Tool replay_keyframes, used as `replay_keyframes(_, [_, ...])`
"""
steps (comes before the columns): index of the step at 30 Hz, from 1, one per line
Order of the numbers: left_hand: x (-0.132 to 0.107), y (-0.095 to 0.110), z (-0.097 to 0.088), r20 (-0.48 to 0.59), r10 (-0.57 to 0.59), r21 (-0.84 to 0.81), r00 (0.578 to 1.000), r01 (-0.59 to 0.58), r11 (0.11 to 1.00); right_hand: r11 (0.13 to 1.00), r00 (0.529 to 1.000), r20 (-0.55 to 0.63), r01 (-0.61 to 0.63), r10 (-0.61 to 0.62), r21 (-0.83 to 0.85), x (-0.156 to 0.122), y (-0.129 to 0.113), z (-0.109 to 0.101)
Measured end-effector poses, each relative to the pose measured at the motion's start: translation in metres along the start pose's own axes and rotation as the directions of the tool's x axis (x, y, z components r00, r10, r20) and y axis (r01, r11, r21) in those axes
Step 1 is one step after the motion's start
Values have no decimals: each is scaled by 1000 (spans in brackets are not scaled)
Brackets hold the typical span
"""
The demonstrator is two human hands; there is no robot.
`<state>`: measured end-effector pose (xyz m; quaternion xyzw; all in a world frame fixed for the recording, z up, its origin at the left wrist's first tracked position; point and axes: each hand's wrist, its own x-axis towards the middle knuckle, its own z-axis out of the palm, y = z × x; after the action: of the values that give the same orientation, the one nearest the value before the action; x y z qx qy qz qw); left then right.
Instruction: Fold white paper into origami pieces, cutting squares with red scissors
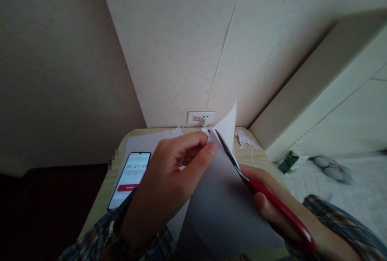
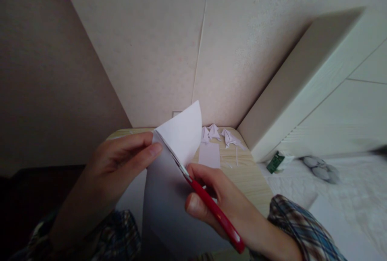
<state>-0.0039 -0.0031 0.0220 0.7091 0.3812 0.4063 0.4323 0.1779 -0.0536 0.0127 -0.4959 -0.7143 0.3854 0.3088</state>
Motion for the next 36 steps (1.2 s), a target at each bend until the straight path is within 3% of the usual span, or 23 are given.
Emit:
replay_keyframes(22, [0, -1, 0, -30, 10, -2, 999, -11, 1000, 1000, 1000, -21, -1, 1, -2, 0, 1, 1])
replay_keyframes(30, [-2, 2, -1, -25, -25, 20, 999, 26, 999, 993, 998, 47, -45, 40, 106, -1, 8, 3])
replay_keyframes(36, [-1, 1, -1, -9, -44, -22, 999, 44, 999, 995, 997, 51, -55, 51, 83, 0, 6, 2])
